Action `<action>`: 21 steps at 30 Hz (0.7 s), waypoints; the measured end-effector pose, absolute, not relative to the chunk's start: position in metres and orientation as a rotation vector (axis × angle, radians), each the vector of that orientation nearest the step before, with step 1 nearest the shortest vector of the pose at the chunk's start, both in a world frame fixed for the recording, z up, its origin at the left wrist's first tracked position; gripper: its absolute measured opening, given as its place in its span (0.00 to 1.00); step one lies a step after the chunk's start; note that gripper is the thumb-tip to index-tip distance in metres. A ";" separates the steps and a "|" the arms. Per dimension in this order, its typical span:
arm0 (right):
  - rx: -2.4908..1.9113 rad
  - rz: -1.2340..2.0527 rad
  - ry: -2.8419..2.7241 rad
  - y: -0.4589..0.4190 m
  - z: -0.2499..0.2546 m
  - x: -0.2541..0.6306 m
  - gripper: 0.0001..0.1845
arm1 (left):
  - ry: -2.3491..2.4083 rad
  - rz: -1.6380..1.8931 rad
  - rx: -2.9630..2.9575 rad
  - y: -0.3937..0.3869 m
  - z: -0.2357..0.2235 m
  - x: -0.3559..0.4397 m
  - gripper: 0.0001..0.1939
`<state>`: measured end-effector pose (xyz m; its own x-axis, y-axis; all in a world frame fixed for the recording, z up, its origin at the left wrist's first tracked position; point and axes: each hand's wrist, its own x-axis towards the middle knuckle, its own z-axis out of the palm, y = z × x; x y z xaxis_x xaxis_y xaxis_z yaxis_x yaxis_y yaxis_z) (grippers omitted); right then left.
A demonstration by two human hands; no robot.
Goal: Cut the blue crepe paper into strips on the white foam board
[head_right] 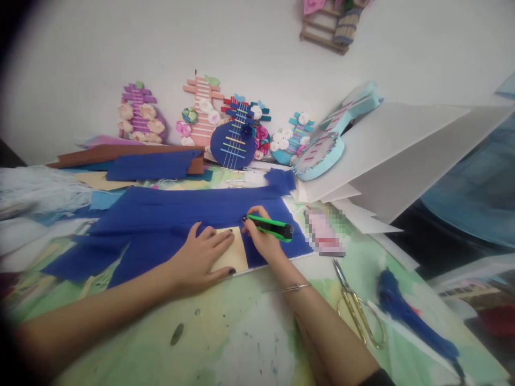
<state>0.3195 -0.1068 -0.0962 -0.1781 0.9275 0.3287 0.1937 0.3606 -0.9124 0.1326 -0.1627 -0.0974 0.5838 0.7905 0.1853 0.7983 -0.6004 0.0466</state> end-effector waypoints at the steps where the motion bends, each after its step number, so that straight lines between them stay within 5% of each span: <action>1: -1.033 0.896 -1.651 -0.106 -0.098 0.319 0.06 | -1.395 -0.298 -2.757 -0.163 -0.097 0.132 0.33; 21: -1.238 0.583 -1.805 -0.105 -0.107 0.321 0.08 | -1.427 -0.333 -2.754 -0.162 -0.101 0.131 0.33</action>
